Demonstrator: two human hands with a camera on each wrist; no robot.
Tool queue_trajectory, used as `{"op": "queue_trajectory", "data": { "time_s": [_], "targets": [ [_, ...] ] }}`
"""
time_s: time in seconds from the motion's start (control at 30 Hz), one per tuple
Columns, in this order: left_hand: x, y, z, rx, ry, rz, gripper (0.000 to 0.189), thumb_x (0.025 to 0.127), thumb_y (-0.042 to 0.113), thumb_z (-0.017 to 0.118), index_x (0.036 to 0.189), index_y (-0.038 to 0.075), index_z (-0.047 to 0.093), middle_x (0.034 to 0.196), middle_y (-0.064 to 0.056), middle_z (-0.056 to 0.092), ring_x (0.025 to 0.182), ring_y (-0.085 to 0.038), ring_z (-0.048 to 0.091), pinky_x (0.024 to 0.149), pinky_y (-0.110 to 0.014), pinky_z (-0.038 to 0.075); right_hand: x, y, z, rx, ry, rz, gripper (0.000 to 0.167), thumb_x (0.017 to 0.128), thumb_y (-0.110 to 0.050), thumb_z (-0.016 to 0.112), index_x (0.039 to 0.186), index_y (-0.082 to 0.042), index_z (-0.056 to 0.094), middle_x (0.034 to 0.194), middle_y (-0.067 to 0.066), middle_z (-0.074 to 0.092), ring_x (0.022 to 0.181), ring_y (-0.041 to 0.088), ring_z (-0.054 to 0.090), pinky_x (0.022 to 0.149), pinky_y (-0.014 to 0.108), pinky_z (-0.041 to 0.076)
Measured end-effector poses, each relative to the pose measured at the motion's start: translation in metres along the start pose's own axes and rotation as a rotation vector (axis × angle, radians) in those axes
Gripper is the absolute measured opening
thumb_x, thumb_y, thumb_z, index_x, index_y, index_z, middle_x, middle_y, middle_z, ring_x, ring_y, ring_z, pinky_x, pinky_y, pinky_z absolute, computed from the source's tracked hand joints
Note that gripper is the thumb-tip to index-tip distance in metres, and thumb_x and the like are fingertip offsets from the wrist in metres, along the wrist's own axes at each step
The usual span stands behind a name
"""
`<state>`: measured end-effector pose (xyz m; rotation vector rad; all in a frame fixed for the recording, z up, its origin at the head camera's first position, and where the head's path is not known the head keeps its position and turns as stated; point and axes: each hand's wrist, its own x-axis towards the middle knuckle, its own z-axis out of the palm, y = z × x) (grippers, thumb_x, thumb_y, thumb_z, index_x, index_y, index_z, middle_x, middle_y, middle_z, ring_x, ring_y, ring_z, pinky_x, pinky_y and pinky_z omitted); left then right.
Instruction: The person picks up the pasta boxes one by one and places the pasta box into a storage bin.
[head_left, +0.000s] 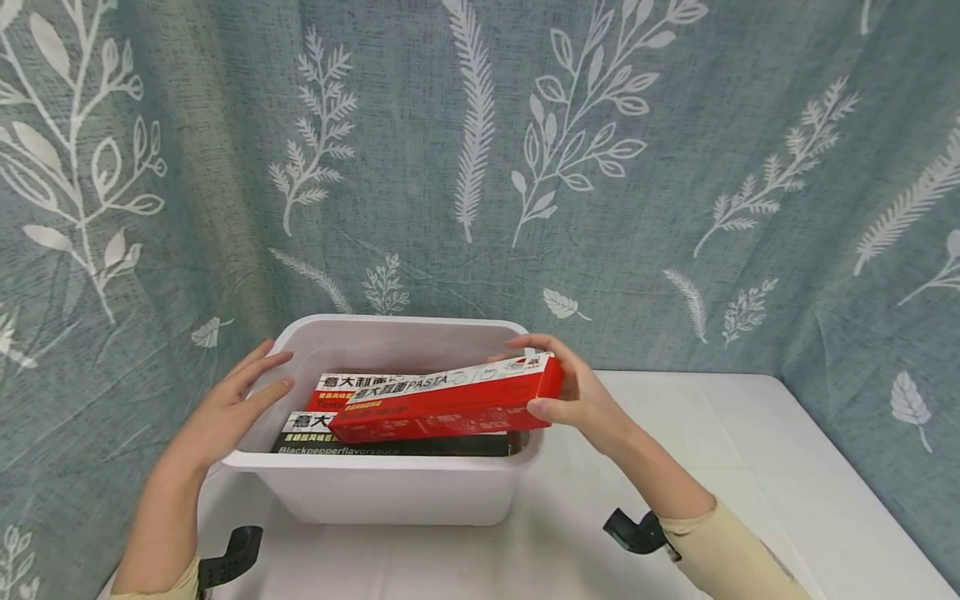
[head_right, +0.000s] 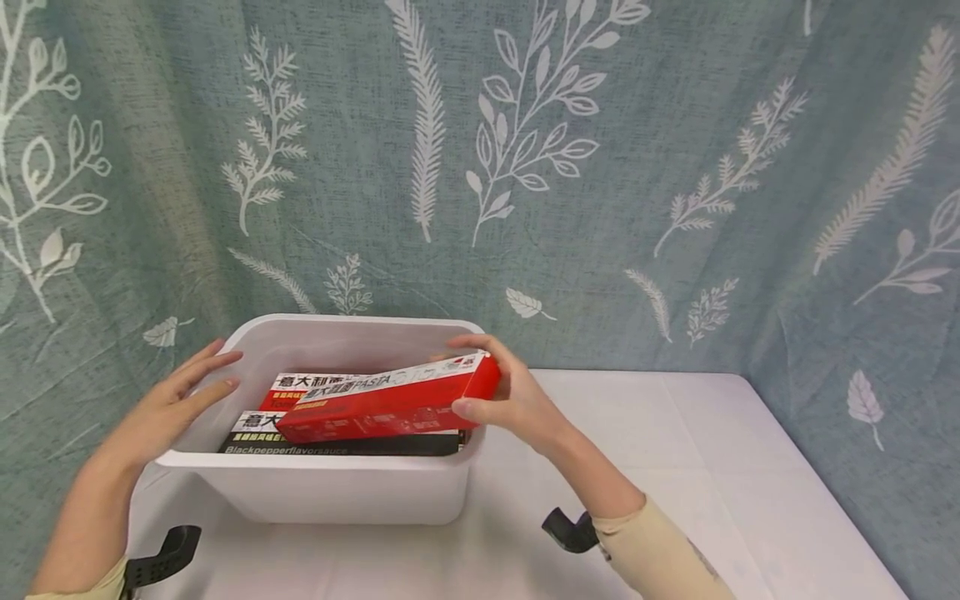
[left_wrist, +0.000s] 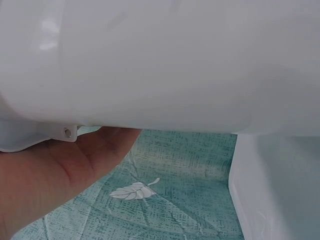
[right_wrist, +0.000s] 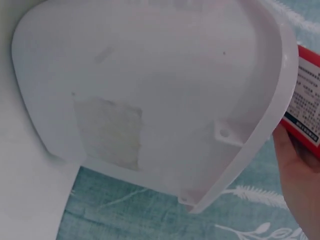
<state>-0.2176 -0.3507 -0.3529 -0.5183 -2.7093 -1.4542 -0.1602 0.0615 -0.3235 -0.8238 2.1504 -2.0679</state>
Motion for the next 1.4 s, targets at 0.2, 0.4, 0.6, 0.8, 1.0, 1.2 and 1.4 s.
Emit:
{"op": "queue_trajectory", "data": {
  "time_s": [0.2, 0.4, 0.6, 0.8, 1.0, 1.2, 1.4],
  "targets": [
    [0.000, -0.001, 0.001, -0.004, 0.001, 0.007, 0.062, 0.102, 0.032, 0.051, 0.149, -0.003, 0.032, 0.162, -0.016, -0.001, 0.144, -0.049, -0.002, 0.100, -0.077, 0.013, 0.016, 0.002, 0.001, -0.006, -0.073, 0.010, 0.068, 0.080, -0.017, 0.071, 0.139, -0.001, 0.041, 0.139, 0.018, 0.046, 0.121, 0.032, 0.047, 0.086, 0.042, 0.054],
    [0.001, 0.000, 0.003, 0.003, 0.006, 0.009, 0.061, 0.102, 0.031, 0.051, 0.149, -0.003, 0.033, 0.162, -0.017, 0.001, 0.144, -0.050, 0.000, 0.100, -0.077, 0.014, 0.033, 0.009, -0.001, -0.099, -0.139, -0.016, 0.066, 0.080, -0.011, 0.069, 0.141, -0.006, 0.043, 0.137, 0.013, 0.051, 0.118, 0.031, 0.052, 0.088, 0.045, 0.053],
    [0.002, -0.001, 0.003, -0.003, -0.006, 0.016, 0.060, 0.103, 0.028, 0.049, 0.149, -0.005, 0.031, 0.162, -0.019, -0.001, 0.143, -0.051, -0.002, 0.099, -0.078, 0.012, 0.037, 0.023, -0.005, -0.351, -0.021, -0.124, 0.050, 0.086, -0.007, 0.072, 0.133, -0.010, 0.055, 0.131, 0.003, 0.059, 0.124, 0.017, 0.053, 0.105, 0.039, 0.042],
    [0.004, -0.002, 0.001, -0.009, -0.010, 0.004, 0.062, 0.102, 0.033, 0.049, 0.150, -0.002, 0.030, 0.162, -0.017, -0.001, 0.144, -0.050, -0.003, 0.098, -0.079, 0.012, 0.022, 0.022, -0.008, -0.433, 0.110, -0.119, 0.044, 0.089, -0.012, 0.072, 0.131, -0.016, 0.059, 0.133, -0.002, 0.058, 0.131, 0.013, 0.046, 0.110, 0.034, 0.035],
    [0.004, -0.004, -0.003, -0.002, -0.009, 0.005, 0.063, 0.102, 0.033, 0.049, 0.150, -0.002, 0.030, 0.162, -0.018, -0.001, 0.144, -0.050, -0.003, 0.098, -0.078, 0.011, 0.004, 0.024, -0.013, -0.483, 0.173, -0.112, 0.052, 0.088, -0.016, 0.075, 0.136, -0.016, 0.055, 0.138, 0.001, 0.054, 0.134, 0.016, 0.042, 0.112, 0.039, 0.032],
    [-0.003, -0.005, -0.011, 0.108, 0.006, 0.013, 0.063, 0.103, 0.035, 0.047, 0.151, 0.000, 0.029, 0.162, -0.019, 0.003, 0.142, -0.054, 0.002, 0.095, -0.080, 0.014, -0.012, 0.033, -0.021, -0.667, 0.282, -0.060, 0.062, 0.088, -0.031, 0.074, 0.143, -0.021, 0.048, 0.144, -0.003, 0.048, 0.137, 0.021, 0.039, 0.110, 0.050, 0.033],
    [-0.008, 0.002, -0.011, 0.441, 0.146, 0.121, 0.059, 0.102, 0.038, 0.049, 0.147, 0.002, 0.039, 0.157, -0.023, 0.022, 0.134, -0.058, 0.022, 0.093, -0.078, 0.019, -0.023, 0.047, -0.042, -0.890, 0.403, -0.060, 0.068, 0.090, -0.040, 0.070, 0.148, -0.019, 0.041, 0.150, 0.004, 0.041, 0.140, 0.029, 0.032, 0.105, 0.062, 0.031]
  ]
}}
